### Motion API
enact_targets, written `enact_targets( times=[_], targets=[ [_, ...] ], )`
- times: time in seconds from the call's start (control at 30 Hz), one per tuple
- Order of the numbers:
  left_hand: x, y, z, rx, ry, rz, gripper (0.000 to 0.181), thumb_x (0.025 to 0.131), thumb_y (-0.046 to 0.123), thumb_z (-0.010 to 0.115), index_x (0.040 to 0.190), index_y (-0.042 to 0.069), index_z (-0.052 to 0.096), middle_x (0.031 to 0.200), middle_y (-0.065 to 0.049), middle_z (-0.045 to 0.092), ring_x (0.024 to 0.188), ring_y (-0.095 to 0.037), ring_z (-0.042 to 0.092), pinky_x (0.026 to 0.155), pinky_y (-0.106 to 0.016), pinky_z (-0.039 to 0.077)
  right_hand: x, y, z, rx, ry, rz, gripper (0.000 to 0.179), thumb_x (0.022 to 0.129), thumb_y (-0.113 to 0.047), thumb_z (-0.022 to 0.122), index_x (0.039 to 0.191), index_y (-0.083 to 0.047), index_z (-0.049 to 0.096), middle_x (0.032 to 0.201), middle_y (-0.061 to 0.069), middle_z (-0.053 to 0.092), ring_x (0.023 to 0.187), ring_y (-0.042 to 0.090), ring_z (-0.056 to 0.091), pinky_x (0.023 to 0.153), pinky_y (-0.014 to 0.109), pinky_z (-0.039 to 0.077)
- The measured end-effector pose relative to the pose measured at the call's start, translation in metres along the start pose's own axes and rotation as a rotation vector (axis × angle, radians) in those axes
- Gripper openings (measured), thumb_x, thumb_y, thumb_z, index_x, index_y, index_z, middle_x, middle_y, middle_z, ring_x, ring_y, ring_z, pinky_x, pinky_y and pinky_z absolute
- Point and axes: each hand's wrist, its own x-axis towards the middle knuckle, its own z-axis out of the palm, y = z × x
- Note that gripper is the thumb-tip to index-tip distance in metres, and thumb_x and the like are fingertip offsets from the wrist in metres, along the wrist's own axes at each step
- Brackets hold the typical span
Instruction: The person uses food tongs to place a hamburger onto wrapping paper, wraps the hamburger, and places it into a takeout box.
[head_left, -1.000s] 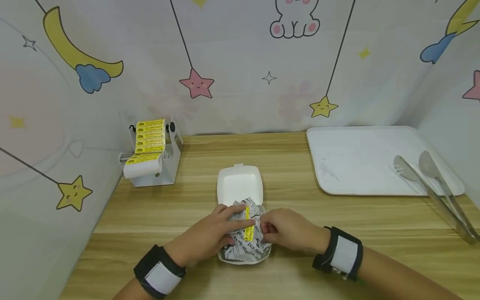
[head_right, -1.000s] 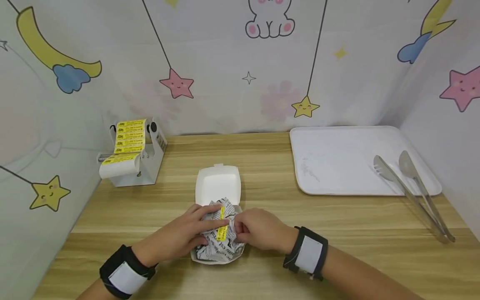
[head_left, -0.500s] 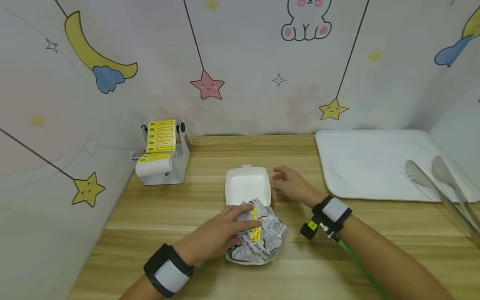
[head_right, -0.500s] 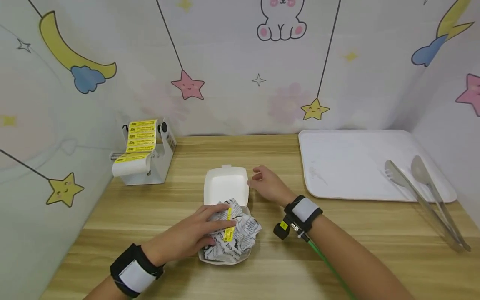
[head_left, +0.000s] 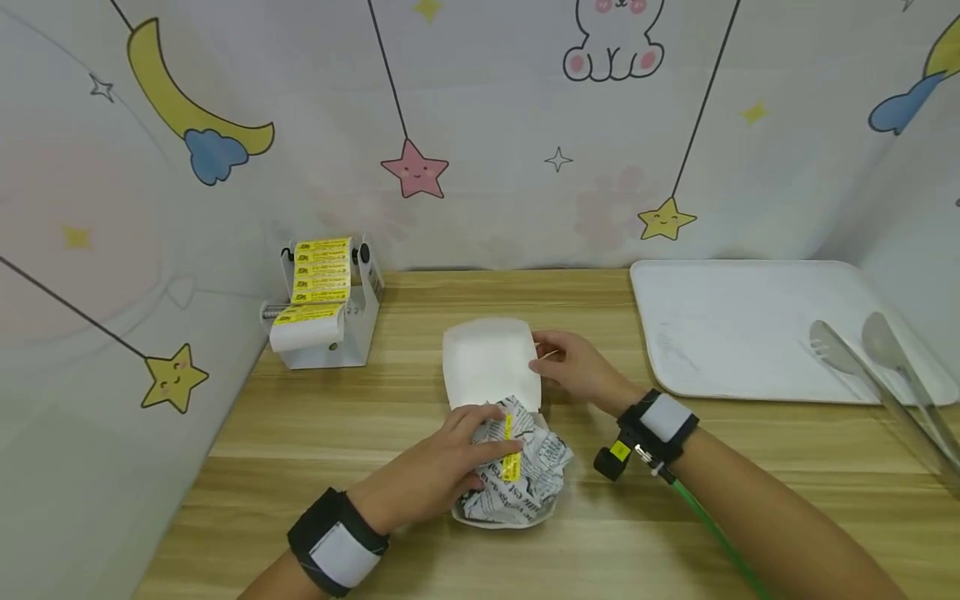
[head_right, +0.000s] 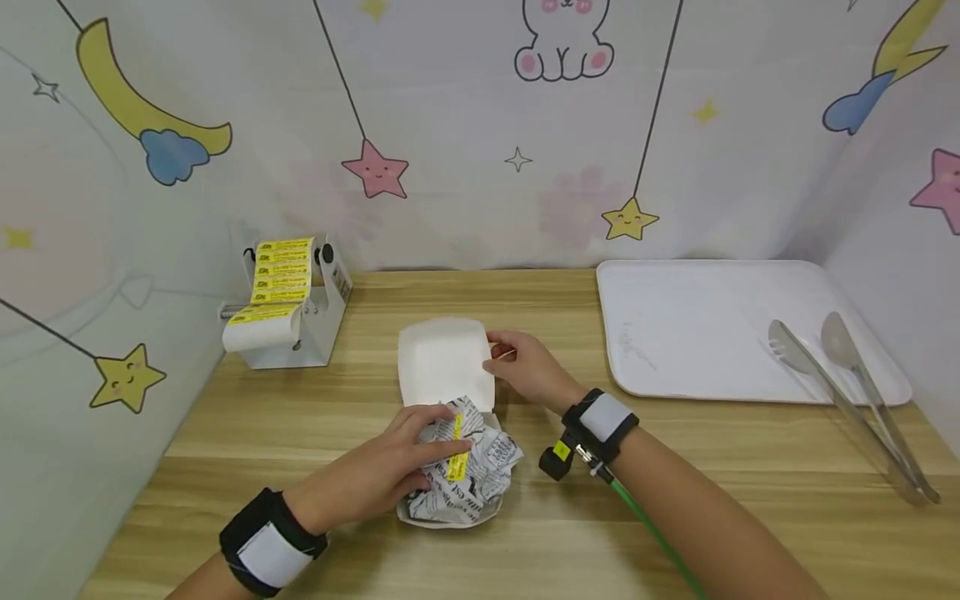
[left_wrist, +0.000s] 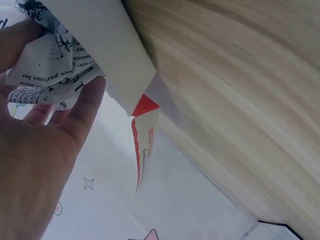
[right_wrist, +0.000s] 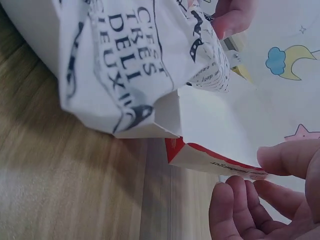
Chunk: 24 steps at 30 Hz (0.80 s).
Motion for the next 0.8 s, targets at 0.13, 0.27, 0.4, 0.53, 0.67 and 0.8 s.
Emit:
enact_targets(
  times=[0.13, 0.27, 0.4, 0.53, 0.67, 0.8],
  targets=[
    [0.0, 0.0, 0.0, 0.005, -0.008, 0.002, 0.063, 0.094, 0.008, 0.073, 0.15, 0.029, 0.052, 0.157, -0.004, 0.035, 0.143, -0.02, 0.035, 0.114, -0.036, 0.041, -0.004, -0.004, -0.001, 0.046, -0.015, -0.031, 0.053, 0.102, -0.005, 0.058, 0.15, 0.0, 0.04, 0.139, 0.024, 0.054, 0.12, 0.035, 0.059, 0.092, 0.045, 0.057],
    [-0.001, -0.002, 0.002, 0.01, -0.002, 0.012, 0.063, 0.096, 0.009, 0.071, 0.151, 0.029, 0.05, 0.156, -0.004, 0.036, 0.142, -0.02, 0.037, 0.115, -0.038, 0.04, -0.011, -0.006, -0.004, 0.087, -0.037, -0.099, 0.049, 0.099, 0.003, 0.056, 0.146, 0.0, 0.039, 0.136, 0.026, 0.058, 0.115, 0.036, 0.063, 0.088, 0.047, 0.058],
    [-0.003, -0.003, 0.004, 0.018, 0.02, 0.025, 0.065, 0.095, 0.009, 0.072, 0.152, 0.03, 0.049, 0.156, -0.004, 0.037, 0.144, -0.021, 0.035, 0.116, -0.039, 0.038, -0.021, -0.008, -0.006, 0.027, -0.056, -0.179, 0.052, 0.097, 0.004, 0.057, 0.147, -0.001, 0.043, 0.137, 0.021, 0.059, 0.119, 0.035, 0.061, 0.094, 0.047, 0.056],
    [-0.004, -0.002, 0.005, 0.048, 0.058, 0.054, 0.066, 0.094, 0.008, 0.073, 0.151, 0.028, 0.05, 0.155, -0.003, 0.038, 0.145, -0.021, 0.034, 0.117, -0.039, 0.037, -0.033, -0.011, -0.005, -0.029, -0.091, -0.257, 0.054, 0.095, 0.006, 0.058, 0.147, -0.003, 0.049, 0.14, 0.015, 0.057, 0.126, 0.034, 0.056, 0.097, 0.043, 0.055],
    [-0.005, -0.002, 0.009, 0.081, 0.11, 0.09, 0.065, 0.092, 0.007, 0.074, 0.15, 0.024, 0.051, 0.156, -0.003, 0.041, 0.146, -0.021, 0.035, 0.117, -0.039, 0.037, -0.044, -0.013, -0.002, -0.039, -0.12, -0.314, 0.053, 0.093, 0.011, 0.057, 0.143, -0.005, 0.055, 0.139, 0.011, 0.058, 0.126, 0.032, 0.054, 0.093, 0.039, 0.057],
    [-0.007, -0.003, 0.014, 0.062, 0.16, 0.074, 0.056, 0.091, 0.008, 0.075, 0.142, 0.017, 0.053, 0.148, -0.002, 0.05, 0.141, -0.019, 0.043, 0.115, -0.039, 0.039, -0.05, -0.013, 0.0, -0.056, -0.111, -0.335, 0.054, 0.091, 0.014, 0.057, 0.14, -0.009, 0.058, 0.14, 0.009, 0.058, 0.124, 0.032, 0.056, 0.092, 0.042, 0.057]
  ],
)
